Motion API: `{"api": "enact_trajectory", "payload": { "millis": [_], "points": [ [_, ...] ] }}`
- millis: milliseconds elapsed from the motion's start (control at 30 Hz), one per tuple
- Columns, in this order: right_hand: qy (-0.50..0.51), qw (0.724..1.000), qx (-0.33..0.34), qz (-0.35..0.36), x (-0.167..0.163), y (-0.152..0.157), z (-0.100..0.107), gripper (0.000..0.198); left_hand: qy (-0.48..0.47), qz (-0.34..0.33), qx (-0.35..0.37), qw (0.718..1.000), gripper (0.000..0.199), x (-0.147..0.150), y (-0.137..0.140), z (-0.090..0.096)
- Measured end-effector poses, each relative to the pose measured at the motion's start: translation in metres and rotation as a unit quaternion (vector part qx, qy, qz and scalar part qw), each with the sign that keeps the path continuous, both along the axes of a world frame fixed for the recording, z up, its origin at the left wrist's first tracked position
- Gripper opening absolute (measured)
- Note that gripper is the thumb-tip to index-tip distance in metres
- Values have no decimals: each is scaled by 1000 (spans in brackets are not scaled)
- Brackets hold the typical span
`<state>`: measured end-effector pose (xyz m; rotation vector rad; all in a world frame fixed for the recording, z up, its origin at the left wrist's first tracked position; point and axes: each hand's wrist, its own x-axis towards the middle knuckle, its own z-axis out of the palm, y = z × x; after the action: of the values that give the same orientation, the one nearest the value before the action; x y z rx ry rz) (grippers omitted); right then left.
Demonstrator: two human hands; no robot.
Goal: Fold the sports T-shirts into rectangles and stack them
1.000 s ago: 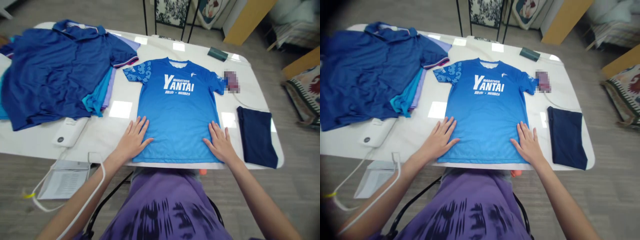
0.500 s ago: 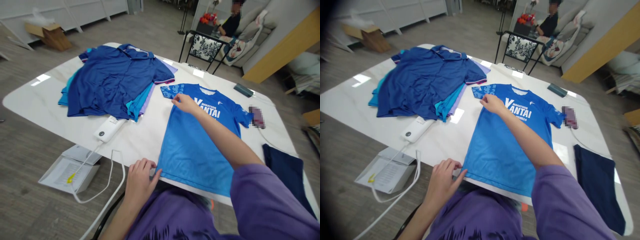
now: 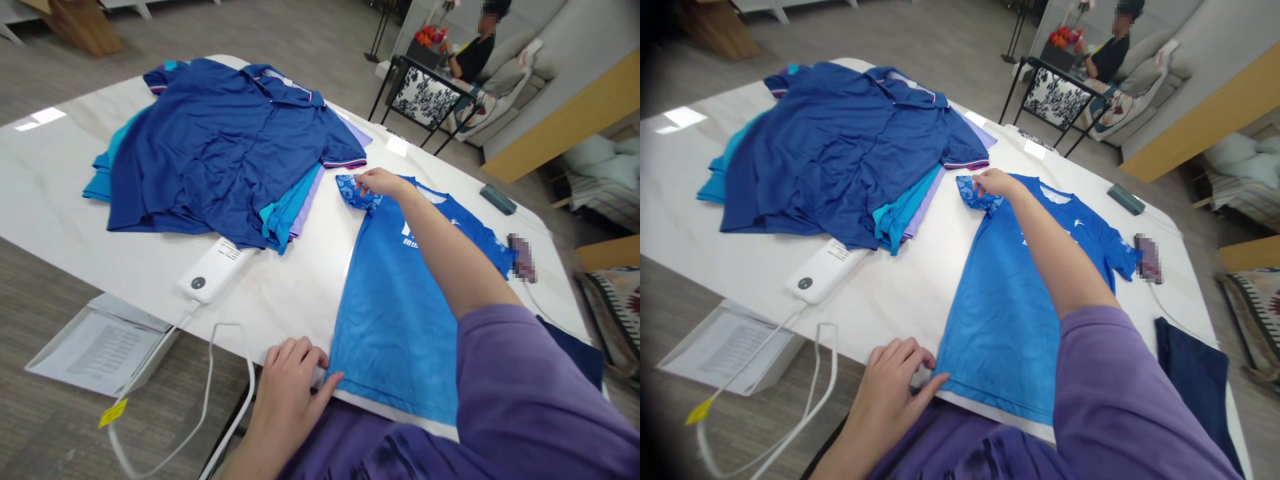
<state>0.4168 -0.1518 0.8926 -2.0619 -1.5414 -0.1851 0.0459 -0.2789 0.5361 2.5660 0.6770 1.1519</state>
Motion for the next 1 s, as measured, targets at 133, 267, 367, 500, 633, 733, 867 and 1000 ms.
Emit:
{"api": "enact_trajectory", "payload": {
  "millis": [133, 267, 367, 500, 633, 733, 867, 1000],
  "points": [
    [-33, 999, 35, -19, 7, 3, -3, 37, -10, -8, -1, 1000, 21, 1, 2, 0],
    [-125, 990, 36, -58, -10, 25, -10, 49, 4, 10, 5, 1000, 24, 2, -2, 3],
    [-135, 987, 24, -81, -28, 45, -15, 62, 17, 14, 15, 1000, 20, 3, -7, 6],
    [-132, 988, 10, -80, -34, 58, -17, 45, 10, 18, 17, 1000, 9, 10, -18, 6],
    [-85, 992, 80, -38, -19, 43, -11, 37, -26, -23, -8, 999, 8, 20, -30, 7],
    [21, 987, 161, -19, 4, 9, -4, 43, -58, -35, -9, 998, 9, 29, -38, 13],
    [182, 947, 266, 9, 57, -56, -2, 45, -84, -68, 31, 994, 10, 48, -54, 25],
    [309, 875, 374, 5, 129, -125, -17, 43, -59, -151, 70, 984, 10, 80, -80, 38]
  ]
}}
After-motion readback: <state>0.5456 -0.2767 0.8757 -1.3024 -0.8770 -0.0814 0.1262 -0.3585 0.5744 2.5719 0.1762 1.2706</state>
